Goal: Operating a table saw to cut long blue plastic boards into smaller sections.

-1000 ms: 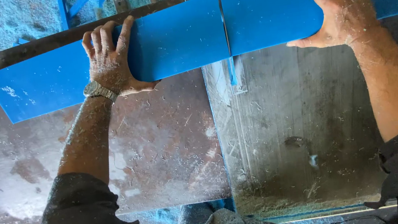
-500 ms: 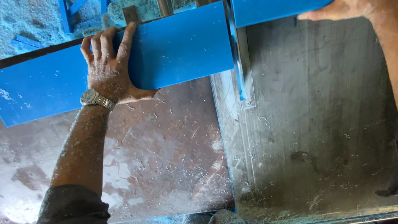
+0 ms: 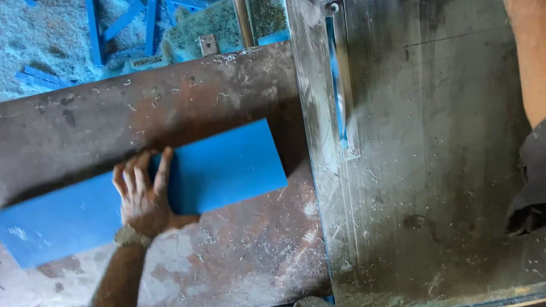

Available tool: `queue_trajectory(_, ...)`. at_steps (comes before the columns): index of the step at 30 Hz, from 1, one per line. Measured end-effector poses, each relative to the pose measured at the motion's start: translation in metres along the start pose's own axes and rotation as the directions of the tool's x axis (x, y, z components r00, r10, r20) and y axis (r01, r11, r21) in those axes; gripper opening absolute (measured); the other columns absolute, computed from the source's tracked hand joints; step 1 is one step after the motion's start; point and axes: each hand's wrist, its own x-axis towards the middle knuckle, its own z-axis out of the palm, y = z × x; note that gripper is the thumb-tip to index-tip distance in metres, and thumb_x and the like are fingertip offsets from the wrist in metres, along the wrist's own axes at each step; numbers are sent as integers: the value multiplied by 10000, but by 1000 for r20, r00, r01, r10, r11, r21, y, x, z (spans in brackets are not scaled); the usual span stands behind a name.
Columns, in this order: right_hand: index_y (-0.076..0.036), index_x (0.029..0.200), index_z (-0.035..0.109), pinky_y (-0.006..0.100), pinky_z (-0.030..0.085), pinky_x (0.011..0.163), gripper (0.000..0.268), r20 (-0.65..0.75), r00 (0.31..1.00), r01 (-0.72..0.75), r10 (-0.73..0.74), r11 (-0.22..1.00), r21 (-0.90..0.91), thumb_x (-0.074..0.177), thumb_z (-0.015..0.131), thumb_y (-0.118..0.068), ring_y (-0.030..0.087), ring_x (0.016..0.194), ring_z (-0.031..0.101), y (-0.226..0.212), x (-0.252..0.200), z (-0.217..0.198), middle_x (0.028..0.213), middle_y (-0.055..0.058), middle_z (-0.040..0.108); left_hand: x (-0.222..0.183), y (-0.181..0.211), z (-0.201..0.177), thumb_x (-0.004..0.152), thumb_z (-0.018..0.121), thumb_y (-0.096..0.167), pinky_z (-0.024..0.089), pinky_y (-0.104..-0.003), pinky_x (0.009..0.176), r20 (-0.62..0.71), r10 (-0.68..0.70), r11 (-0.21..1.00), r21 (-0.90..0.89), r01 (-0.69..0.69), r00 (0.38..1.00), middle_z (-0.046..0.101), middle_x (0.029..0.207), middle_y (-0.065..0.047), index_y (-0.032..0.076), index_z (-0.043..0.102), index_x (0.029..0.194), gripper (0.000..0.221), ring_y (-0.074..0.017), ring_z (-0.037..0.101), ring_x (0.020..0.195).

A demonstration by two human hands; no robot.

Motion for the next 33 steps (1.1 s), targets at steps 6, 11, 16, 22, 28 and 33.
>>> queue_trajectory(6, -32, 1557, 457, 533, 441, 1212, 667, -271, 935, -197, 228, 971, 138, 1094, 688, -451, 416, 1540, 373, -106, -195, -28, 1625, 221, 324, -78, 53, 22, 250, 930, 694, 157, -713, 1134, 143, -31, 999, -19, 34, 989, 365, 1472, -225, 211, 270, 1552, 1537, -473, 327, 1374)
queue_trajectory(11, -30, 1581, 488, 654, 368, 1243, 647, -170, 798, -512, 578, 799, 315, 1101, 649, -432, 480, 1530, 353, -221, -439, 42, 1621, 245, 341, -122, 140, 52, 379, 934, 672, 101, -698, 1158, 378, 43, 995, -99, -6, 925, 263, 1550, -196, 250, 178, 1587, 1487, -431, 241, 1459)
queue_trajectory(16, -22, 1457, 551, 550, 405, 1184, 611, -53, 700, -593, 712, 621, 512, 1029, 643, -448, 406, 1427, 425, -319, -578, 41, 1524, 216, 430, -124, 261, 83, 439, 882, 787, 101, -691, 1136, 357, 145, 987, -117, -110, 923, 276, 1574, -237, 196, 106, 1620, 1532, -455, 235, 1459)
queue_trajectory(22, -11, 1380, 634, 518, 415, 1124, 534, 11, 649, -596, 761, 499, 629, 1058, 637, -436, 392, 1325, 510, -299, -636, 96, 1399, 230, 559, -108, 421, 131, 440, 889, 752, 173, -682, 1165, 138, 230, 961, -189, -202, 963, 339, 1567, -229, 170, 106, 1638, 1544, -458, 318, 1438)
queue_trajectory(28, 35, 1062, 738, 494, 540, 819, 607, 5, 397, -708, 918, 303, 637, 907, 799, -549, 363, 912, 702, -232, -669, 120, 974, 210, 714, -103, 526, 160, 376, 904, 743, 186, -698, 1178, 81, 232, 958, -189, -214, 969, 343, 1562, -223, 167, 103, 1621, 1588, -456, 333, 1440)
queue_trajectory(33, -1, 894, 763, 482, 565, 721, 559, -40, 230, -745, 972, 202, 636, 795, 901, -534, 328, 771, 743, -209, -684, 107, 816, 155, 754, -93, 563, 162, 373, 880, 806, 160, -729, 1151, 78, 236, 963, -152, -223, 969, 317, 1550, -245, 169, 84, 1594, 1590, -486, 308, 1418)
